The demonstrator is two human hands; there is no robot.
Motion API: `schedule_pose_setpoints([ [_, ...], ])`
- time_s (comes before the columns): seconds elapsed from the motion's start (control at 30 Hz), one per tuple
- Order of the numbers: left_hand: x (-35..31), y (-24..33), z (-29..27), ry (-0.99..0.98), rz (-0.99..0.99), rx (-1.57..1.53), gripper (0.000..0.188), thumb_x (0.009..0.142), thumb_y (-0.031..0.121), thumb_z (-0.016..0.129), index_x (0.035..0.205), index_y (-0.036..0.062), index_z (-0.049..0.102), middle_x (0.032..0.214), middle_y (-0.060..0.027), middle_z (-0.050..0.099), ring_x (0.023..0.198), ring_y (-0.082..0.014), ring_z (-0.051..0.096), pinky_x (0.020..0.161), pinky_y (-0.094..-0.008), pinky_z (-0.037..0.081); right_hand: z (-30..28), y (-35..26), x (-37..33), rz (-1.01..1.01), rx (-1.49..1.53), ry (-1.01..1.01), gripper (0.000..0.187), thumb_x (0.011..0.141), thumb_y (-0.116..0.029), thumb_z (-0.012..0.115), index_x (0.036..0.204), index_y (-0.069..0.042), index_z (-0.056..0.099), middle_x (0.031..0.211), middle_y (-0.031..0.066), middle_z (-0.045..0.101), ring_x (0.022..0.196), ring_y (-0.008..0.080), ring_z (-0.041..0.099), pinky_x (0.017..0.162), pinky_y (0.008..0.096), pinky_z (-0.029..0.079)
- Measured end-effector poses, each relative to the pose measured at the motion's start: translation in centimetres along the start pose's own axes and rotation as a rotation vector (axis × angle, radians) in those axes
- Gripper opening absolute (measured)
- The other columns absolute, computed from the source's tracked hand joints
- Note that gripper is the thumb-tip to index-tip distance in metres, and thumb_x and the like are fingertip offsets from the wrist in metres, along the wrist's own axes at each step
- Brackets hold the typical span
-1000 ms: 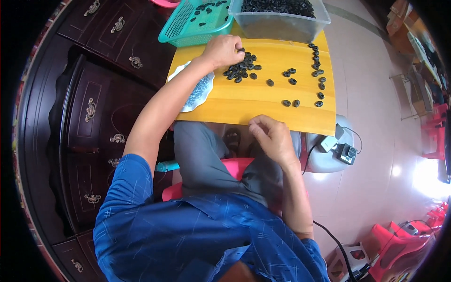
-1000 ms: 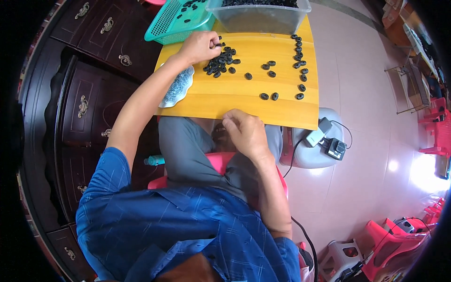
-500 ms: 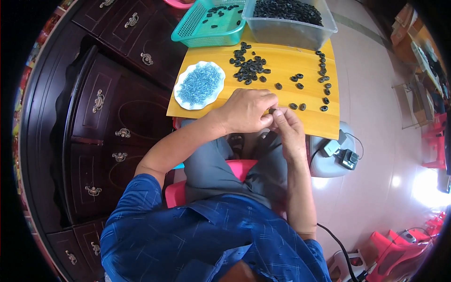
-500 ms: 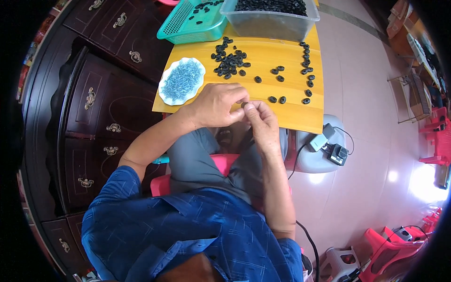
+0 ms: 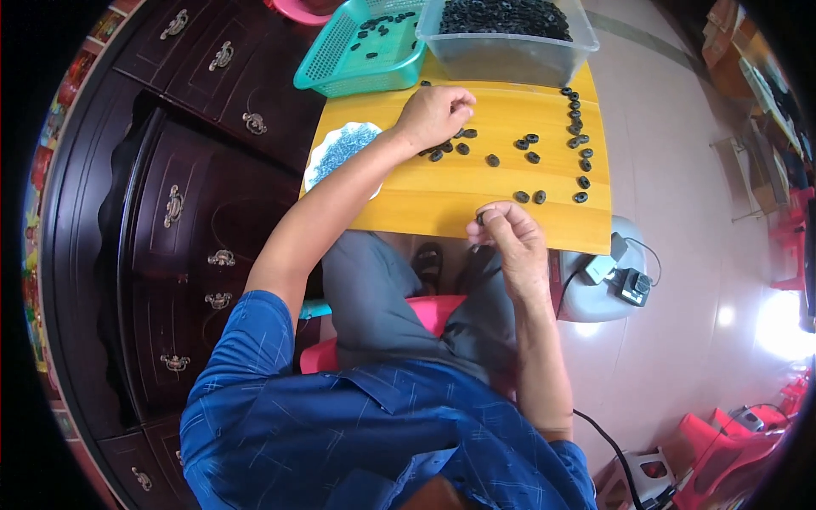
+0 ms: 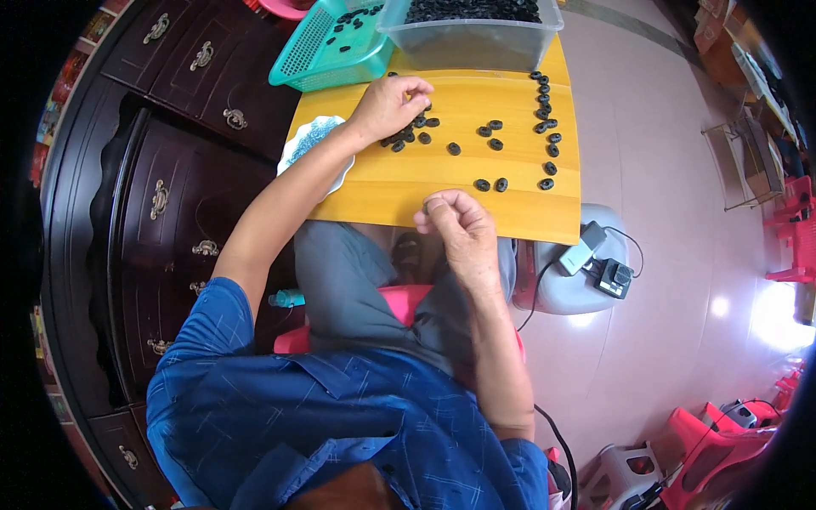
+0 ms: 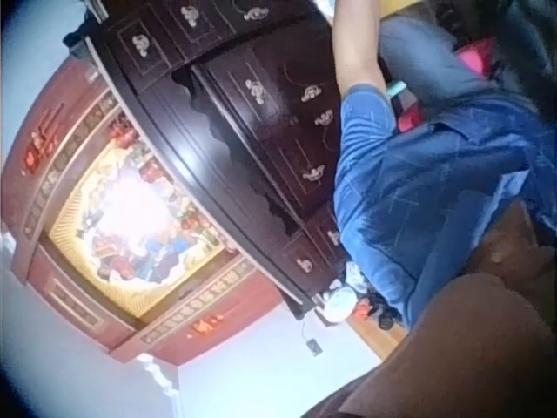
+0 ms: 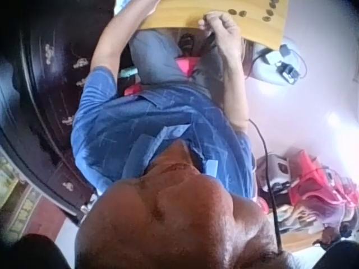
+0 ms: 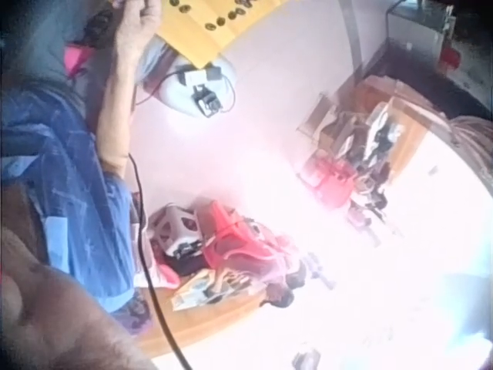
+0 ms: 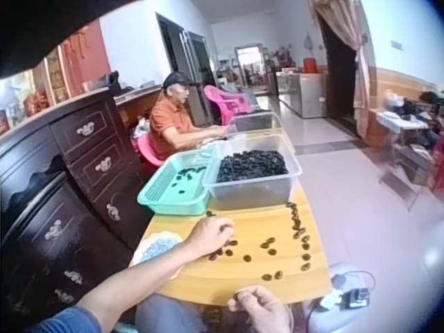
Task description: The person picks up a black plastic piece and a metal screw by hand, inserts the screw into the piece, and places the assembled unit onto the table. This process is repeated for several pieces, handling the components one at a time from their respective containers.
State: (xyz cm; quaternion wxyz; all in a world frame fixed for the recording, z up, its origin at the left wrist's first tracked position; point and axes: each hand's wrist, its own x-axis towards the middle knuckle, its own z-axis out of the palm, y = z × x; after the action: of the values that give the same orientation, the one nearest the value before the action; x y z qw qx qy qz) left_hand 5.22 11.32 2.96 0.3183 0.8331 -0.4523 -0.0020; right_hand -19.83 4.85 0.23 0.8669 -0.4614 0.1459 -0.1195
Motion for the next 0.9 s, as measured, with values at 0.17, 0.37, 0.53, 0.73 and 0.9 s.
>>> schedule_pose_setpoints([
  [0.17, 5.1, -0.5, 3.9, 0.059, 0.175, 0.234, 0.024, 0.085, 0.017, 0.065, 0.106, 0.0076, 0.070, 0.092, -0.0100, 0.069, 0.087, -0.0301, 0.068, 0.077, -0.0400, 0.054, 0.0, -0.6, -0.2, -0.010, -0.063, -0.004, 0.015, 0.098, -0.015, 0.061, 0.096, -0.001, 0.064, 0.079, 0.0018, 0.066, 0.073, 0.0086, 0.061, 0.072, 0.0221, 0.050],
  [0.37, 8.5, -1.0, 7.5, 0.015, 0.142, 0.393, 0.023, 0.089, 0.019, 0.059, 0.107, 0.0102, 0.071, 0.100, -0.0108, 0.068, 0.093, -0.0321, 0.067, 0.084, -0.0449, 0.054, -0.2, -0.6, -0.2, 0.010, 0.007, -0.027, 0.017, 0.100, -0.016, 0.056, 0.101, 0.001, 0.061, 0.088, 0.0049, 0.066, 0.078, 0.0098, 0.061, 0.075, 0.0235, 0.051],
  [0.53, 9.6, -0.5, 9.1, -0.018, 0.066, 0.497, 0.021, 0.090, 0.021, 0.058, 0.103, 0.0091, 0.070, 0.102, -0.0114, 0.068, 0.093, -0.0332, 0.067, 0.083, -0.0471, 0.054, 0.0, -0.8, -0.1, 0.017, 0.022, -0.042, 0.015, 0.101, -0.011, 0.055, 0.103, 0.002, 0.060, 0.091, 0.0065, 0.067, 0.081, 0.0094, 0.061, 0.076, 0.0218, 0.050],
  [0.73, 10.2, -0.2, 9.5, -0.003, -0.002, 0.532, 0.018, 0.090, 0.022, 0.058, 0.094, 0.0077, 0.069, 0.096, -0.0123, 0.070, 0.090, -0.0349, 0.068, 0.078, -0.0485, 0.054, -0.1, -1.0, -0.1, 0.030, 0.031, -0.052, 0.013, 0.100, -0.010, 0.056, 0.103, 0.002, 0.059, 0.092, 0.0065, 0.067, 0.081, 0.0091, 0.061, 0.076, 0.0215, 0.050],
  [0.9, 10.0, -0.4, 9.1, -0.059, -0.035, 0.516, 0.017, 0.089, 0.021, 0.059, 0.094, 0.0078, 0.068, 0.096, -0.0126, 0.070, 0.090, -0.0352, 0.068, 0.078, -0.0495, 0.054, 0.0, -0.9, 0.0, 0.035, 0.039, -0.066, 0.013, 0.100, -0.010, 0.056, 0.104, 0.002, 0.059, 0.093, 0.0067, 0.067, 0.081, 0.0090, 0.061, 0.077, 0.0217, 0.050],
])
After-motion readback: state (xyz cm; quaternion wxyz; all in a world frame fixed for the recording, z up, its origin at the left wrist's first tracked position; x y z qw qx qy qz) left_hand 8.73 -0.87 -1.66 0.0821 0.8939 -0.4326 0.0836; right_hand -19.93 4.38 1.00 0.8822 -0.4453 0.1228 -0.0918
